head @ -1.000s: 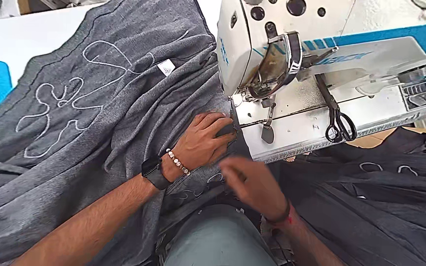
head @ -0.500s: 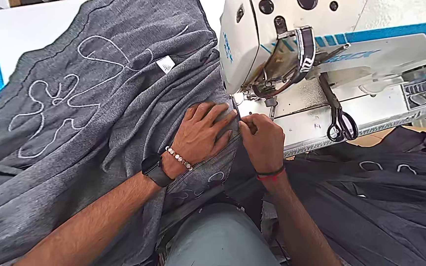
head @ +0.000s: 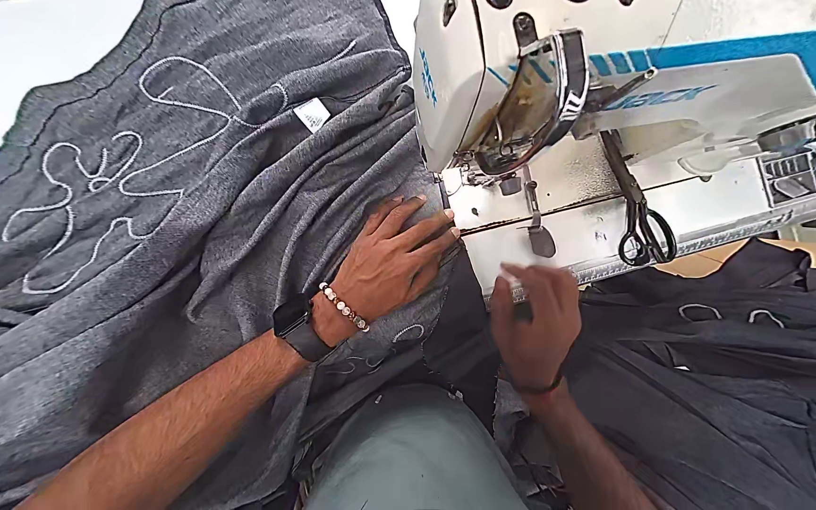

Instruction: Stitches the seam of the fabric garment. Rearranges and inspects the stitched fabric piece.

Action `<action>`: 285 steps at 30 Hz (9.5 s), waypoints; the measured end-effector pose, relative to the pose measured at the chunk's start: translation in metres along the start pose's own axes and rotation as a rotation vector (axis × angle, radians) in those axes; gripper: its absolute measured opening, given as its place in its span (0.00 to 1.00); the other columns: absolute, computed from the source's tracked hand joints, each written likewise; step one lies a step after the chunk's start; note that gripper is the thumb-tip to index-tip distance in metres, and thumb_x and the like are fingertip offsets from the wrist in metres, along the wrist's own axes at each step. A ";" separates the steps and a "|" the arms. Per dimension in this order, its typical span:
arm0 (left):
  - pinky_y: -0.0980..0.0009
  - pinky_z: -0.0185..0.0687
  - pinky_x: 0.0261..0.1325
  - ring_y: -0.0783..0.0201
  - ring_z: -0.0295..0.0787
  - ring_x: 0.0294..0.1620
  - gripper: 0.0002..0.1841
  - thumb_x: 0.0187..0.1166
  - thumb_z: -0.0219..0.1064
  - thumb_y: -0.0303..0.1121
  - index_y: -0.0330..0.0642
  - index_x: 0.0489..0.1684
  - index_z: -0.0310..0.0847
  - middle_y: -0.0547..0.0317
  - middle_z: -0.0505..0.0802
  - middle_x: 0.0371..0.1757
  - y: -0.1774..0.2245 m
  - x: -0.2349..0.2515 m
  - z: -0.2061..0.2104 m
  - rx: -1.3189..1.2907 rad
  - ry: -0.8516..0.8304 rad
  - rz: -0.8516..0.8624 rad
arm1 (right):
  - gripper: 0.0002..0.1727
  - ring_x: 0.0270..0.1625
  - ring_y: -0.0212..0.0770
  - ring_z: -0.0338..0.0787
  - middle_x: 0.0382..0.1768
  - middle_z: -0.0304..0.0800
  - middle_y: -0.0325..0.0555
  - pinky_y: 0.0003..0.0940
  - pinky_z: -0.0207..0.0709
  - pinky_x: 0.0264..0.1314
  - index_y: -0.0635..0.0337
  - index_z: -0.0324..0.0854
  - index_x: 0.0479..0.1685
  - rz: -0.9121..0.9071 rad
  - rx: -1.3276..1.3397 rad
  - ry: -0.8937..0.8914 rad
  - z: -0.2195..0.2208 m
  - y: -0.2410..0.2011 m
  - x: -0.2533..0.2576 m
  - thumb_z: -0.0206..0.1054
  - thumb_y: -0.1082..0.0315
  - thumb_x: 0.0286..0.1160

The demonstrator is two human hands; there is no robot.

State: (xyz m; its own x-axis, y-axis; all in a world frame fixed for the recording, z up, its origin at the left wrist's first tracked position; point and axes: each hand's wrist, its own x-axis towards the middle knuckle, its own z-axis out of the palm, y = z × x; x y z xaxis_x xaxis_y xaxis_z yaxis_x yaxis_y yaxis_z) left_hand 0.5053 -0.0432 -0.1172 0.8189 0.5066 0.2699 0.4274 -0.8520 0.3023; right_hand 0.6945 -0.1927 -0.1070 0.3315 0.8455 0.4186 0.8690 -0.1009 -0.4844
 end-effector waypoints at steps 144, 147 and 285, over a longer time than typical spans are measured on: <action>0.43 0.52 0.90 0.48 0.66 0.88 0.38 0.74 0.58 0.68 0.55 0.80 0.79 0.56 0.76 0.86 -0.009 0.010 0.004 0.097 -0.004 -0.170 | 0.12 0.52 0.56 0.86 0.44 0.88 0.53 0.53 0.80 0.47 0.58 0.83 0.22 0.124 -0.063 -0.245 0.046 -0.035 0.084 0.73 0.59 0.64; 0.44 0.54 0.91 0.50 0.65 0.90 0.29 0.85 0.54 0.53 0.51 0.80 0.79 0.56 0.77 0.86 -0.011 0.007 0.001 0.054 0.002 -0.145 | 0.11 0.55 0.50 0.91 0.53 0.92 0.50 0.50 0.83 0.48 0.58 0.82 0.23 0.161 0.058 -0.286 0.040 -0.048 0.085 0.74 0.61 0.62; 0.46 0.64 0.78 0.47 0.70 0.83 0.23 0.89 0.50 0.44 0.59 0.76 0.83 0.56 0.83 0.78 -0.022 0.025 -0.009 0.111 -0.009 -0.177 | 0.11 0.64 0.39 0.87 0.59 0.94 0.31 0.44 0.71 0.62 0.41 0.94 0.50 -0.251 0.012 -0.080 0.052 0.005 0.052 0.64 0.64 0.84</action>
State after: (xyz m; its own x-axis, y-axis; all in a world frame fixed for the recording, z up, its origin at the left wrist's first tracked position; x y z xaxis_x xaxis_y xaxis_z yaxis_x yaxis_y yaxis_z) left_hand 0.5124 -0.0107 -0.1087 0.7307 0.6486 0.2131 0.6039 -0.7596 0.2415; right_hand 0.6972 -0.1222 -0.1278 0.0753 0.8821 0.4650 0.9156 0.1235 -0.3825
